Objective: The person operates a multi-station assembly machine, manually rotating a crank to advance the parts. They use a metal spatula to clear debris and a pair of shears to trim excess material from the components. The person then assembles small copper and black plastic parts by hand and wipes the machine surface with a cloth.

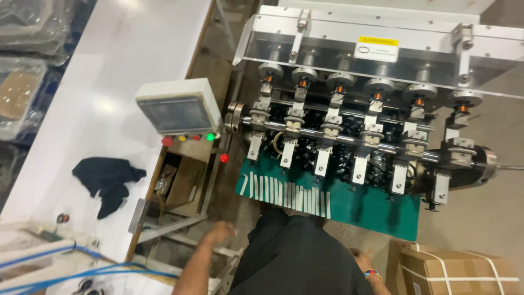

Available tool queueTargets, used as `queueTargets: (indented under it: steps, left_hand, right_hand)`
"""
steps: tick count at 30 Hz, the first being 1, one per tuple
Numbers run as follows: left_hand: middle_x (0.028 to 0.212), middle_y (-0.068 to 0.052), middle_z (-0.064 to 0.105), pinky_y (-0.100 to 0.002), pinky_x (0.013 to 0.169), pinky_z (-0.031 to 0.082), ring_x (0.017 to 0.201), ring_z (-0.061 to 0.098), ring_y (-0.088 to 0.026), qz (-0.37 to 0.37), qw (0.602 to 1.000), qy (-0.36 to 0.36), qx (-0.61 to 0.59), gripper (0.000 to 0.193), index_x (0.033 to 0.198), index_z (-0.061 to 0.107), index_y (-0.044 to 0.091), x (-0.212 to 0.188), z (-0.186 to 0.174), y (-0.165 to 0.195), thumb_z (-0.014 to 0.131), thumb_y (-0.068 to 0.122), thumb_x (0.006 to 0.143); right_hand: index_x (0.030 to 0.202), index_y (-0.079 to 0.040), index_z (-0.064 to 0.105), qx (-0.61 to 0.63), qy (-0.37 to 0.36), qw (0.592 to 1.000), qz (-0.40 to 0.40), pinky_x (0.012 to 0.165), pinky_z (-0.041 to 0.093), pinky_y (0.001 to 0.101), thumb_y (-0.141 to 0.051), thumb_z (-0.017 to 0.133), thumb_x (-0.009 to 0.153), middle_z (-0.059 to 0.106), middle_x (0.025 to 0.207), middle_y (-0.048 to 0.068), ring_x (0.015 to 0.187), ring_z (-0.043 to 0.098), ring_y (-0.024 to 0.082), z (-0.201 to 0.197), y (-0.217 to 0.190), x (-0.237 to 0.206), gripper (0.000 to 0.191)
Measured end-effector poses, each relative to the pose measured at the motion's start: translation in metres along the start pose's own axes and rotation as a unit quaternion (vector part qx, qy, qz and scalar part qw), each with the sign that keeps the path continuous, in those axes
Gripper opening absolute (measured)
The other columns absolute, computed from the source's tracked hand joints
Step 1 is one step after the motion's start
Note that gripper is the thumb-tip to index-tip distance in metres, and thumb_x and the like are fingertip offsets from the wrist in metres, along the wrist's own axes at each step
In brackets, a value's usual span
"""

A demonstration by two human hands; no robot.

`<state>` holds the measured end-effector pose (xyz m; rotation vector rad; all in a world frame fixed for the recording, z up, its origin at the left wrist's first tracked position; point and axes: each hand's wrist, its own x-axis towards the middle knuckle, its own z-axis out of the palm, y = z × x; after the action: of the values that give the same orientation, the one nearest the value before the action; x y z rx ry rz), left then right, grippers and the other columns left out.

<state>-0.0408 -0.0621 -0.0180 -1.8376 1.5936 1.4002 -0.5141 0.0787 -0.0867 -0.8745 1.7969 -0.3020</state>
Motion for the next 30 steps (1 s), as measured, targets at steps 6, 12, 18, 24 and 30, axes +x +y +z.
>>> queueTargets:
  steps: [6,12,18,24,30]
  left_hand:
    - [0.116,-0.027,0.077,-0.038,0.086,0.056,0.105,0.074,-0.028,0.195,0.961,-0.048,-0.191,0.037,0.119,0.072,-0.005,0.013,0.027,-0.011,0.066,0.017,0.090]
    - [0.121,-0.025,0.075,-0.039,0.089,0.055,0.109,0.072,-0.028,0.033,0.985,-0.008,-0.171,0.039,0.123,0.070,-0.002,0.067,-0.019,-0.069,0.062,0.020,0.092]
    - [0.125,-0.023,0.073,-0.039,0.093,0.054,0.113,0.071,-0.028,-0.009,0.986,-0.051,-0.156,0.041,0.126,0.068,0.000,0.107,-0.053,-0.028,0.058,0.024,0.095]
    - [0.129,-0.021,0.071,-0.040,0.096,0.053,0.116,0.069,-0.028,0.007,0.983,-0.063,-0.171,0.042,0.129,0.067,0.003,0.067,-0.077,-0.030,0.054,0.027,0.097]
    - [0.134,-0.019,0.069,-0.040,0.100,0.052,0.120,0.067,-0.028,0.000,0.978,-0.054,-0.200,0.044,0.133,0.065,0.006,0.060,-0.088,-0.067,0.050,0.030,0.099]
  right_hand:
    - [0.116,-0.007,0.077,-0.032,0.003,0.996,0.080,0.092,0.057,0.0360,-0.038,0.072,0.087,0.082,0.107,0.015,0.104,0.077,0.024,0.039,-0.029,-0.023,0.043]
    - [0.118,-0.009,0.076,-0.061,0.032,0.997,0.042,0.093,0.057,0.0355,-0.036,0.075,0.085,0.081,0.108,0.014,0.104,0.077,0.023,0.087,-0.071,-0.014,0.042]
    - [0.120,-0.011,0.075,-0.058,0.032,0.998,0.000,0.092,0.057,0.0358,-0.035,0.074,0.085,0.080,0.109,0.013,0.104,0.077,0.024,0.108,-0.148,-0.006,0.042]
    - [0.121,-0.012,0.074,-0.079,0.024,0.997,-0.010,0.092,0.058,0.0361,-0.034,0.072,0.086,0.080,0.110,0.013,0.104,0.077,0.025,0.136,-0.198,-0.006,0.042]
    - [0.123,-0.014,0.072,-0.099,0.022,0.995,-0.013,0.092,0.058,0.0365,-0.032,0.071,0.086,0.079,0.111,0.013,0.104,0.077,0.026,0.172,-0.219,-0.003,0.042]
